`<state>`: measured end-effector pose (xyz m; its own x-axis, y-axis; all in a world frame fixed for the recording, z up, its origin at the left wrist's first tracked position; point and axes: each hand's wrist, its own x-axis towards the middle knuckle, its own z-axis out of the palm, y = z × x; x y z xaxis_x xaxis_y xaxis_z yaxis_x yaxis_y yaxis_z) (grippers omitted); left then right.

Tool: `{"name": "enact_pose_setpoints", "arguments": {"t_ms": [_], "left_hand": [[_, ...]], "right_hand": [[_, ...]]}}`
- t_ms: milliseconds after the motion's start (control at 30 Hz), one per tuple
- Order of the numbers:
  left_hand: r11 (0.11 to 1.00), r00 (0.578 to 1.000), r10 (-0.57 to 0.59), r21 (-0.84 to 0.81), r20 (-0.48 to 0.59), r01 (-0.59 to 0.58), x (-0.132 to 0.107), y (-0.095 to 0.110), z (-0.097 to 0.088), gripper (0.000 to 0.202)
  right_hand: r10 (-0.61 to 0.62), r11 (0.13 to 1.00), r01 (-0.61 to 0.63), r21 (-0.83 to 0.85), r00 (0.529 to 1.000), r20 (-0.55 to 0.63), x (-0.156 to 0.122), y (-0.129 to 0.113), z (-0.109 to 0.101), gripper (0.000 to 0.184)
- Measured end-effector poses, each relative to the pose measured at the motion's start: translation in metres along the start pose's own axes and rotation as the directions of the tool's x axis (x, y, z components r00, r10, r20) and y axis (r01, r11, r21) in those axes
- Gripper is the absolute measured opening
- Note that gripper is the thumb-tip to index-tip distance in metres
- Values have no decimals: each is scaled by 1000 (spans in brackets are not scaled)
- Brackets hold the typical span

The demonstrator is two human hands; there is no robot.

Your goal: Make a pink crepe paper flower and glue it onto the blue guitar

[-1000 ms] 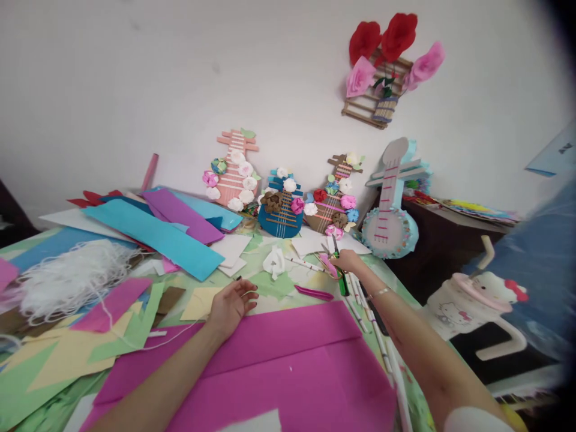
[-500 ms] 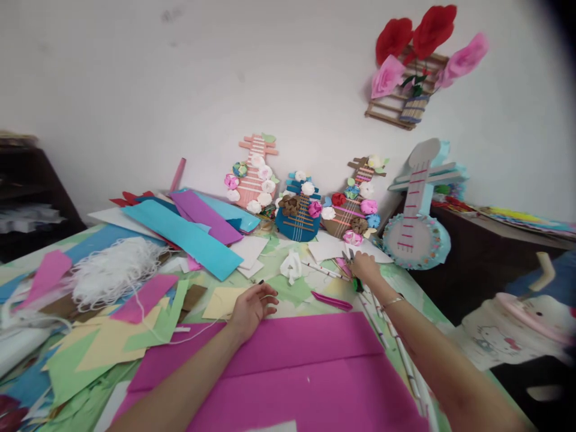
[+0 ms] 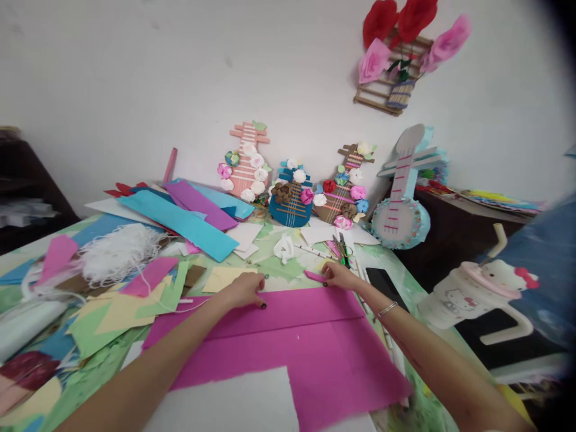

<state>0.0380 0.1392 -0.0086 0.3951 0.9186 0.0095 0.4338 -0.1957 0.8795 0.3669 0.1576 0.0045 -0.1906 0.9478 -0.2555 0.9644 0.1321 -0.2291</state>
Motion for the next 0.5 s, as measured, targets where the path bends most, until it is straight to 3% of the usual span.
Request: {"name": "enact_pose_setpoints", "arguments": {"t_ms": [200, 333, 433, 500], "left_hand": [[969, 995, 25, 244, 101, -50, 0, -3, -7, 33], [930, 982, 110, 333, 151, -156, -3, 13, -10, 28], [897, 966, 182, 372, 182, -239, -10, 30, -15, 18], [873, 961, 211, 408, 180, -268, -16, 41, -19, 12]], "right_hand": [[36, 999, -37, 16, 999, 29, 0, -1, -7, 31], [46, 999, -46, 9, 994, -96, -10, -3, -20, 32], [-49, 999, 50, 0, 978, -201, -27, -16, -30, 34], [-175, 984, 177, -2, 969, -175, -40, -28, -35, 33]]}}
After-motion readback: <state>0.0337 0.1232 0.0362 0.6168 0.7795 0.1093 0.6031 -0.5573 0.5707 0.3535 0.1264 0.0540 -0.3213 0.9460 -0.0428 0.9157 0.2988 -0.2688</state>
